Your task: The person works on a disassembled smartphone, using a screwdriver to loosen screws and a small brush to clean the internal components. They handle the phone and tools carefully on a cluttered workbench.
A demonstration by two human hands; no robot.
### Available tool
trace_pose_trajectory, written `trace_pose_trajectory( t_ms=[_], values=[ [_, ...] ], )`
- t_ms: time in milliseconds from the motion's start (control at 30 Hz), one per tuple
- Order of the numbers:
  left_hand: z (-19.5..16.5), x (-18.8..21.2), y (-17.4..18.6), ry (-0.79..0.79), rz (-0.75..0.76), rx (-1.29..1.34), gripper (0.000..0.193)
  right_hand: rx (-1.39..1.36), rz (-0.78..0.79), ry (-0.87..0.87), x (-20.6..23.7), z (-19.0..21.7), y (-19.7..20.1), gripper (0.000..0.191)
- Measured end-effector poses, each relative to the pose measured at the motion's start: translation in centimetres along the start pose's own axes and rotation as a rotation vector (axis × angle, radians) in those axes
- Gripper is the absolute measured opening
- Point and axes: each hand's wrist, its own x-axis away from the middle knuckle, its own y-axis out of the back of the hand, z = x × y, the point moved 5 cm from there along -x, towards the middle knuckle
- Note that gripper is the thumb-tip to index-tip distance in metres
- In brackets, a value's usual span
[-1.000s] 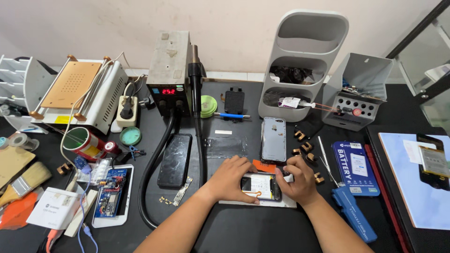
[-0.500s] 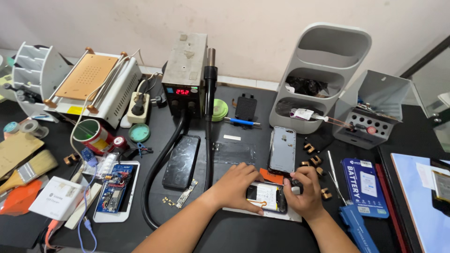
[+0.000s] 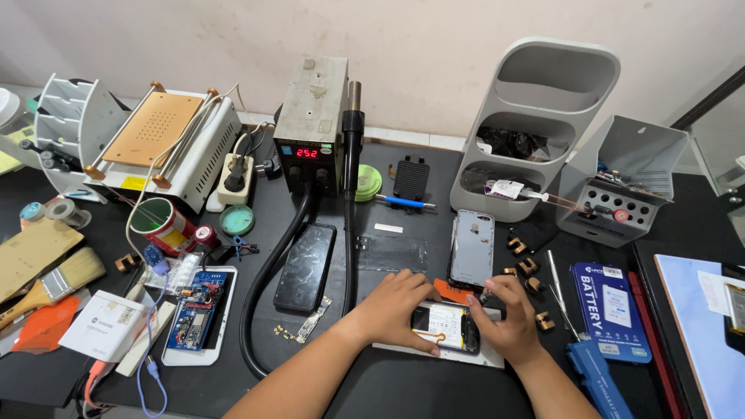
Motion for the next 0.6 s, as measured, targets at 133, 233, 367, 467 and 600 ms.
trace_pose_trajectory(
  t_ms=[133,233,367,467,600],
  values=[
    [-0.05,-0.04,-0.03,0.009,0.014,0.004,0.083,-0.032,0.02,0.004,0.0,0.32,0.03,0.054],
    [-0.03,-0.09,0.05,0.008,0.014,0.002,0.083,-0.088,0.04,0.026,0.15,0.29,-0.02,0.051],
    [0.04,-0.11,0.05,-0.001,0.012,-0.004,0.082,-0.014,0.016,0.024,0.65,0.05,0.33,0.051],
    [0.1,-0.09,-0.08,0.016,0.036,0.002,0.084,-0.06,0.008,0.005,0.76,-0.14,0.49,0.05],
    [-0.06,-0.14,0.2,0.016,0.027,0.012,0.082,-0.058,0.01,0.014,0.41,-0.08,0.58,0.047]
  ],
)
